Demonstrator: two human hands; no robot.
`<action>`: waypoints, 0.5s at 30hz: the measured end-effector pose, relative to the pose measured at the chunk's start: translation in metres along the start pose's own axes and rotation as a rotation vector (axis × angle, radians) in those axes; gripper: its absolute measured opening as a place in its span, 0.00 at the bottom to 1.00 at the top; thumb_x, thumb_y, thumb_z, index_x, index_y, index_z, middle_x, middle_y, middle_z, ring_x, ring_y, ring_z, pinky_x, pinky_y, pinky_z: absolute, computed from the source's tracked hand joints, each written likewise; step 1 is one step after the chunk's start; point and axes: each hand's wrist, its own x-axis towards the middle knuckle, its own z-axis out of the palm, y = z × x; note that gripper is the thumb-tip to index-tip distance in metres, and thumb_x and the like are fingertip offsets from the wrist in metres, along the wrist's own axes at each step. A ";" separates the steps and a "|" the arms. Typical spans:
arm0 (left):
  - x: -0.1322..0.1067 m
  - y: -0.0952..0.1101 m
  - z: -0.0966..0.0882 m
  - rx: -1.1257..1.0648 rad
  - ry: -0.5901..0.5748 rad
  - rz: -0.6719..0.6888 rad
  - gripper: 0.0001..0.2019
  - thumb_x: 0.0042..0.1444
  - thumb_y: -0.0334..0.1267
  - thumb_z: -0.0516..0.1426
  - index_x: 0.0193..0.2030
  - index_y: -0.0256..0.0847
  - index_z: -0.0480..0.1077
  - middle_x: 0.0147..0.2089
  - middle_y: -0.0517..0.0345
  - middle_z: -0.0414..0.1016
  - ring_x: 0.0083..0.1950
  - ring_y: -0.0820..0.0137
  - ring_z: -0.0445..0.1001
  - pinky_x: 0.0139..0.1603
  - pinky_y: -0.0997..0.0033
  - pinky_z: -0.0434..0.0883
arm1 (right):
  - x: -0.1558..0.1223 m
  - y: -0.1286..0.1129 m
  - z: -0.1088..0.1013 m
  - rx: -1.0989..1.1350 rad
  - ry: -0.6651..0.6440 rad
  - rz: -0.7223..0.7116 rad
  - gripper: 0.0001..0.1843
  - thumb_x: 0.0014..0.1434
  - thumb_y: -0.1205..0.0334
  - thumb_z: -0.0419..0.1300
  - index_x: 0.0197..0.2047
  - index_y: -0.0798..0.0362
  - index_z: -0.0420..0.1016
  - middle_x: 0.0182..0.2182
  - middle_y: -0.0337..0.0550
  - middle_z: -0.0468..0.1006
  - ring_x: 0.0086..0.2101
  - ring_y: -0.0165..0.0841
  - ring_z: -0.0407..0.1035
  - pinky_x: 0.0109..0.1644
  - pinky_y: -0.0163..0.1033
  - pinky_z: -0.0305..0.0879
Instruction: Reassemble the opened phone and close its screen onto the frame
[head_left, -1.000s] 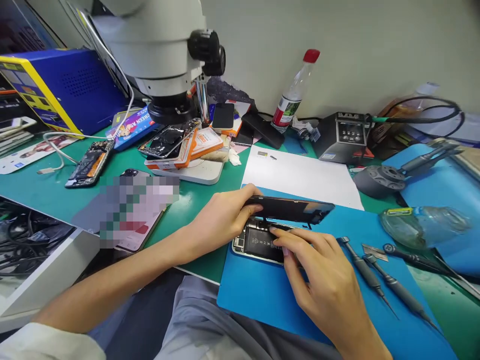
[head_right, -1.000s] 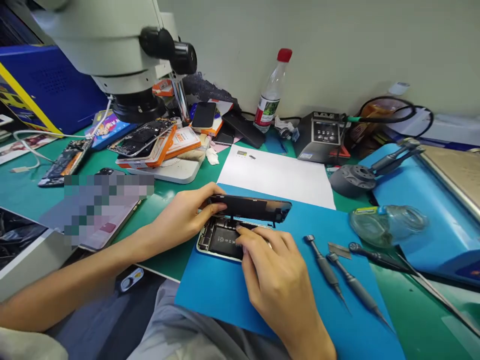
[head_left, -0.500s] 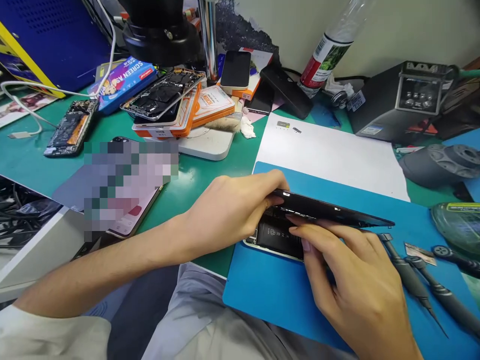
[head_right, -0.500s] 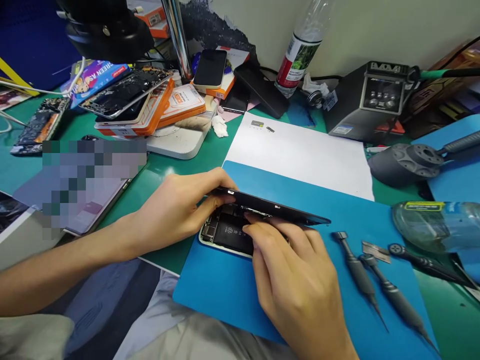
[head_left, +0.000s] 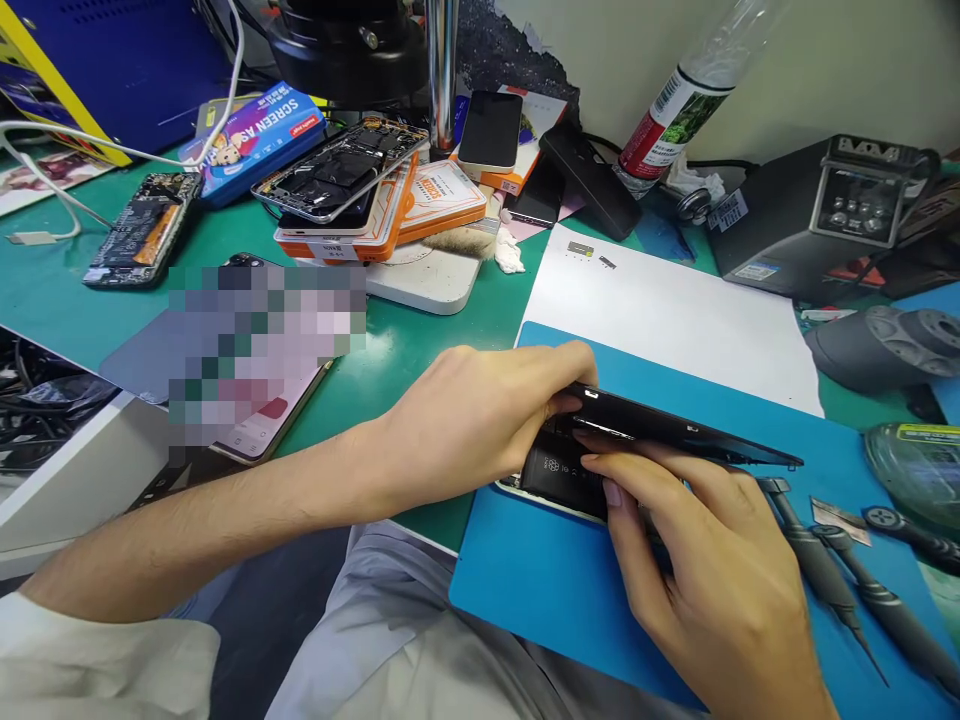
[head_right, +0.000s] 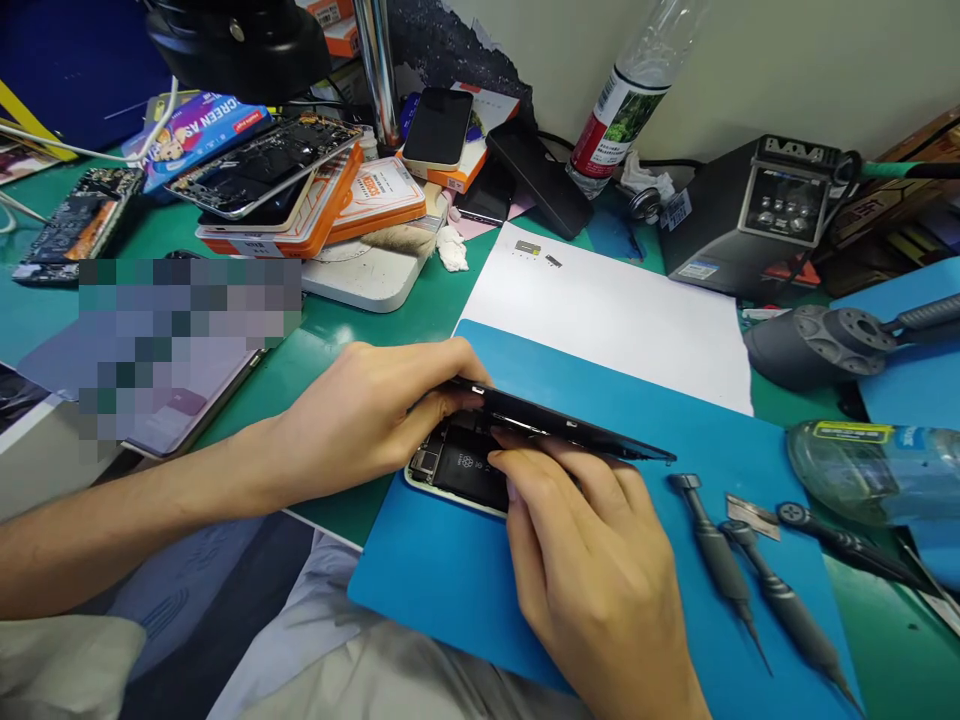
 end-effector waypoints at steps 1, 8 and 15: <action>0.000 0.000 0.000 -0.001 0.002 0.005 0.08 0.75 0.31 0.52 0.49 0.47 0.70 0.46 0.64 0.84 0.46 0.67 0.83 0.41 0.70 0.69 | 0.000 0.000 0.000 0.003 -0.002 -0.004 0.15 0.74 0.74 0.59 0.60 0.53 0.74 0.51 0.50 0.82 0.50 0.42 0.75 0.52 0.49 0.67; -0.001 -0.001 0.000 0.007 -0.012 0.009 0.08 0.75 0.30 0.51 0.49 0.47 0.69 0.48 0.63 0.84 0.47 0.68 0.83 0.43 0.71 0.70 | -0.001 0.001 0.000 0.011 -0.016 -0.028 0.16 0.73 0.76 0.59 0.60 0.54 0.75 0.52 0.51 0.82 0.51 0.42 0.73 0.53 0.49 0.67; -0.001 -0.001 0.000 -0.006 -0.028 0.015 0.07 0.75 0.29 0.52 0.50 0.47 0.68 0.47 0.64 0.83 0.47 0.68 0.83 0.44 0.70 0.71 | 0.004 0.000 0.001 -0.066 0.035 -0.106 0.18 0.71 0.80 0.60 0.59 0.57 0.75 0.50 0.53 0.83 0.50 0.44 0.74 0.53 0.50 0.68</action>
